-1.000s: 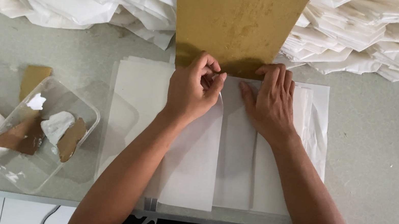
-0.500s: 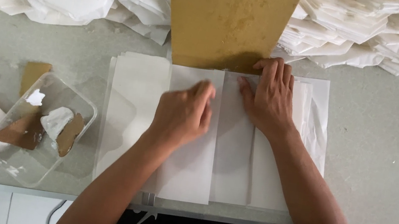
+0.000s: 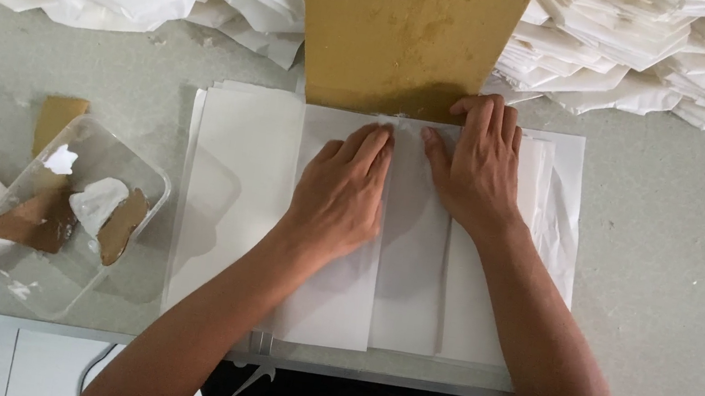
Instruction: Assembling paper bags by folding paper around a cardboard template and applying glue with a spreader
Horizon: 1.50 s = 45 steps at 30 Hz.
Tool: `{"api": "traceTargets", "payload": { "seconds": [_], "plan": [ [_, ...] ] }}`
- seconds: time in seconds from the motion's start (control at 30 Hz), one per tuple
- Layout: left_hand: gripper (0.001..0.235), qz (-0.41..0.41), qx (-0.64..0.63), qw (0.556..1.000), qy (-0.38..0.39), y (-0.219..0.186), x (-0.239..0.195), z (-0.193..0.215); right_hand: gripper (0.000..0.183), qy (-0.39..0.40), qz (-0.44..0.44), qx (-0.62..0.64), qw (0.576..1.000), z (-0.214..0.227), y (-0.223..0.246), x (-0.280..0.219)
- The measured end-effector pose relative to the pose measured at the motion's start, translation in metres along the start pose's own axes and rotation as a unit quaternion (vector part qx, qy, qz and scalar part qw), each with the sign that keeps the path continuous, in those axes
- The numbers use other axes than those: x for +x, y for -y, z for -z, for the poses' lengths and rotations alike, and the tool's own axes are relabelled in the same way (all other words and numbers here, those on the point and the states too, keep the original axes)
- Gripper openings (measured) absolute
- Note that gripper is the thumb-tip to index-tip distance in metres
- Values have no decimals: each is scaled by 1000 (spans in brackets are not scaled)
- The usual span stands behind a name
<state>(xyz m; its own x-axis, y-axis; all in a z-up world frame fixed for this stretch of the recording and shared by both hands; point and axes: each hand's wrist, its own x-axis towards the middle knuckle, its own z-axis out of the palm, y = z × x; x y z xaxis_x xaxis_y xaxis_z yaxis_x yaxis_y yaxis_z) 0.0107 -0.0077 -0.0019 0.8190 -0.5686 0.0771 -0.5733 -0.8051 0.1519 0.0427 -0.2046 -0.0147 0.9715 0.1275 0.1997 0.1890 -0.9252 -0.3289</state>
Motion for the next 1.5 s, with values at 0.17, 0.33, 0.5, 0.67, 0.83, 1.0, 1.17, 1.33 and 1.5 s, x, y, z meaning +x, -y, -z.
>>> {"api": "traceTargets", "payload": {
  "seconds": [0.17, 0.33, 0.5, 0.67, 0.83, 1.0, 1.17, 1.33, 1.5],
  "plan": [
    [53, 2, 26, 1000, -4, 1, 8, -4, 34, -4, 3, 19, 1000, 2, 1, 0],
    [47, -7, -14, 1000, 5, -17, -12, 7, 36, 5, -2, 24, 1000, 2, -1, 1],
    [48, -18, -15, 1000, 18, -38, -50, 11, 37, 8, 4, 36, 999, 1, -4, 1],
    [42, -23, -21, 999, -42, -63, -94, 14, 33, -29, 37, 84, 995, 6, 2, 0],
    [43, -29, -33, 999, -24, -88, -135, 17, 32, -19, 24, 84, 996, 9, 5, 0],
    [48, -36, -68, 997, 14, -91, -156, 19, 32, -21, 26, 90, 995, 7, 5, -1],
    [35, 3, -179, 982, -53, -38, -105, 26, 31, -23, 31, 95, 995, 9, 4, -2],
    [68, 7, -134, 991, 22, 0, -42, 28, 32, -4, 26, 93, 995, 6, -2, -1],
    [96, -24, -163, 975, 148, 12, -17, 34, 36, 35, 5, 74, 997, -1, -9, -5]
  ]
}}
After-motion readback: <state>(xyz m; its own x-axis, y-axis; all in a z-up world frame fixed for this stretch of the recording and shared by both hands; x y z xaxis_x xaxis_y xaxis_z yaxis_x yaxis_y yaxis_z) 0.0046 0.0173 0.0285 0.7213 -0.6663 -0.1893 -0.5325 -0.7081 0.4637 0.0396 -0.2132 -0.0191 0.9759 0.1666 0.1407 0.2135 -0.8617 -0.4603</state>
